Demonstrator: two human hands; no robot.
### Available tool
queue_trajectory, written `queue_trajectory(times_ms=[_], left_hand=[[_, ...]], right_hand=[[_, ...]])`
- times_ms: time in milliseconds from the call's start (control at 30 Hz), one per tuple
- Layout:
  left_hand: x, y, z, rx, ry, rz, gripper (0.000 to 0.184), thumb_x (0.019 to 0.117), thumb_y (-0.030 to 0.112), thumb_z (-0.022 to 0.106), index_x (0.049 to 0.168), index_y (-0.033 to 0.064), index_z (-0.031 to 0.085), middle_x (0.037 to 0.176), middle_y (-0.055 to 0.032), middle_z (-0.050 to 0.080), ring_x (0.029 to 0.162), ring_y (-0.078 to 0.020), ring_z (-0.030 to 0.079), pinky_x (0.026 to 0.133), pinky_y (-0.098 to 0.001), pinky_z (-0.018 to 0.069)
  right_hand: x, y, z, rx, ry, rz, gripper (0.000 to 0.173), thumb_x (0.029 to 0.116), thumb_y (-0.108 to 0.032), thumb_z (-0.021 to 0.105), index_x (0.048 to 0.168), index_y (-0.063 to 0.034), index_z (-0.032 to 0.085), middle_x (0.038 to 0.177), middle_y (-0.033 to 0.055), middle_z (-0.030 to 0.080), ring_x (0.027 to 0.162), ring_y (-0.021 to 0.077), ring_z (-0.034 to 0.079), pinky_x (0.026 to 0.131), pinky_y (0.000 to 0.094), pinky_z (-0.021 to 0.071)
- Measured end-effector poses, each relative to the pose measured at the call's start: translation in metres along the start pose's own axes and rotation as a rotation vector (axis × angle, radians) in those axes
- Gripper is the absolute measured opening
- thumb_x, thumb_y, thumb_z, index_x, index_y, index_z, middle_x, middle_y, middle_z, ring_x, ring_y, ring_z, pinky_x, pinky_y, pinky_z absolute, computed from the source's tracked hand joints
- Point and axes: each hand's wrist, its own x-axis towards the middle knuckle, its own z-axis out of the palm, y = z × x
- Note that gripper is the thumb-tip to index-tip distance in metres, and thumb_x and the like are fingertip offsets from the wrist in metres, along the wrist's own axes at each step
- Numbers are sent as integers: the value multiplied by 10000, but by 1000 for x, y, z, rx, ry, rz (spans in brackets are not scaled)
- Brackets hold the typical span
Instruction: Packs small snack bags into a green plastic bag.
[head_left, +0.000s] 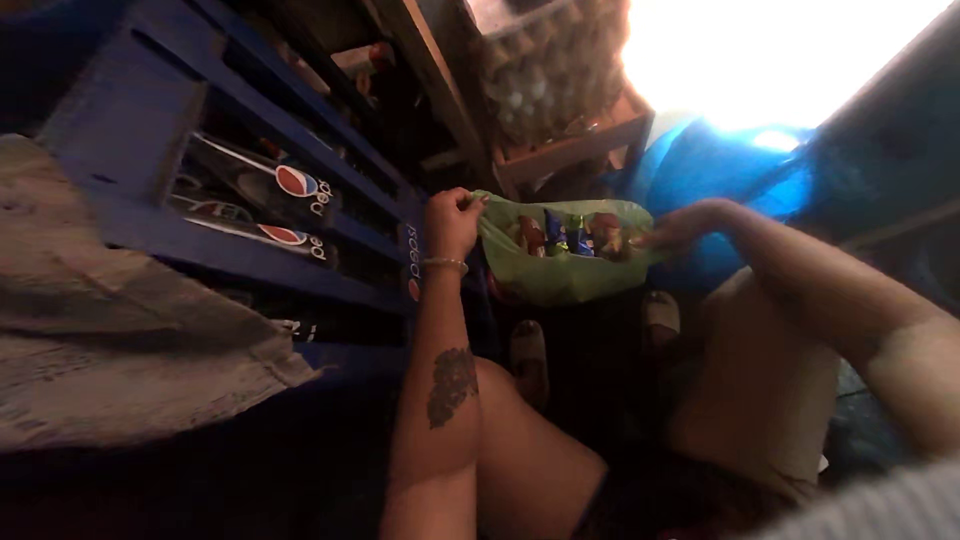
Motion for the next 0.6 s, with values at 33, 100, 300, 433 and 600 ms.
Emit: queue_trajectory(times_ms=[33, 100, 300, 433, 600], left_hand=[[0, 3, -3, 37, -38, 28, 311, 1011, 237, 663, 1140, -44, 699, 1220, -270, 638, 1171, -404, 609, 1031, -585, 453], [-4, 8, -6, 83, -224, 135, 259, 996, 191, 682, 1085, -50, 716, 1212, -265, 636, 1164, -391, 609, 1032, -569, 458], [-18, 37, 41, -17, -745, 408, 194, 970, 177, 711, 924, -10, 731, 921, -114, 689, 847, -180, 642, 809, -382, 535], [-16, 49, 69, -99, -615, 205, 246, 1027, 197, 632, 1026, -38, 706, 977, -164, 687, 882, -230, 643, 845, -438, 524], [-11, 50, 73, -487, -419, -87, 237, 1060, 184, 568, 1097, -33, 654, 980, -128, 663, 778, -153, 667, 741, -339, 594]], right_hand=[[2, 2, -2, 68, 16, -84, 465, 1082, -458, 453, 1116, -27, 625, 827, 69, 634, 633, 131, 545, 595, 315, 476], [14, 5, -6, 349, 74, -207, 319, 1093, -347, 467, 994, -75, 601, 658, -29, 521, 482, 27, 421, 453, 189, 371], [47, -36, 26, 1212, 331, -383, 268, 1084, -314, 472, 1160, -93, 603, 844, 0, 632, 641, 71, 579, 571, 231, 505], [39, -63, 45, 1123, 265, -479, 306, 1099, -227, 394, 1143, -43, 634, 902, 33, 692, 701, 85, 626, 618, 239, 521], [34, -77, 54, 802, 287, -520, 215, 1080, -171, 467, 1007, -76, 645, 738, -34, 587, 560, 30, 501, 502, 191, 419]])
